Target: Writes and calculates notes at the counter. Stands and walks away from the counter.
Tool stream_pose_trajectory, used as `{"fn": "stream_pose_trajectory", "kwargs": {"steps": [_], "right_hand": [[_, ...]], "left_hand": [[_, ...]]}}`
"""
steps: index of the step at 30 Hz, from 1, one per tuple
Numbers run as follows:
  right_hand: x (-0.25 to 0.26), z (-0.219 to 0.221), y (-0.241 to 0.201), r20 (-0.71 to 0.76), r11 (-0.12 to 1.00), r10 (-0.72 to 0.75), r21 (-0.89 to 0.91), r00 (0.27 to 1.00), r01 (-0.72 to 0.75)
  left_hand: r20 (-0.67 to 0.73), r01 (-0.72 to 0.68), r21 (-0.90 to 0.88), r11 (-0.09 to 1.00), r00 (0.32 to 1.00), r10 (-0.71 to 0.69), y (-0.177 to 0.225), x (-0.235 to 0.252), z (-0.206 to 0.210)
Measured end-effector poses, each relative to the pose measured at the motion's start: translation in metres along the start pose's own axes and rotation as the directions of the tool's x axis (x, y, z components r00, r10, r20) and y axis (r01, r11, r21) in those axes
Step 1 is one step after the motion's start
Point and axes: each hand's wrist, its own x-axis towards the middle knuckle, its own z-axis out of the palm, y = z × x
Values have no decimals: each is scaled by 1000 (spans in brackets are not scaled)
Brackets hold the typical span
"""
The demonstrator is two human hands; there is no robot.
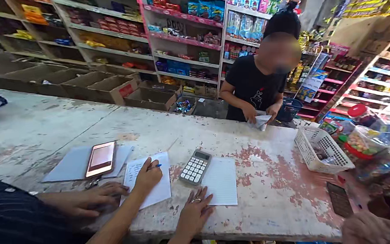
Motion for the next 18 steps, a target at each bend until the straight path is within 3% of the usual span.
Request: {"fn": "stream_pose_trajectory", "kwargs": {"steps": [3,5,6,7,8,9,14,18], "right_hand": [[43,-109,53,146,987,123,80,982,-136],[66,-136,97,138,972,183,122,973,-200],[75,-142,119,123,964,210,140,970,-226],[83,-146,139,102,956,236,155,966,-250],[91,-150,157,80,949,260,160,962,-270],[98,-153,174,61,945,287,145,956,-293],[108,-201,234,16,937,349,17,937,-349],[100,-240,247,-64,918,396,17,916,-395]], "left_hand": [[60,85,-85,993,995,-80,43,5,-26],[202,189,-22,982,962,-181,62,18,-37],[226,135,61,989,963,-145,42,24,-24],[18,-147,101,984,989,146,-15,26,16],[-75,-311,115,944,944,320,-58,35,45],[-49,-353,80,932,933,357,-77,42,55],[192,-301,-54,952,933,305,-95,57,31],[222,-288,-112,951,926,306,-104,57,15]]}}
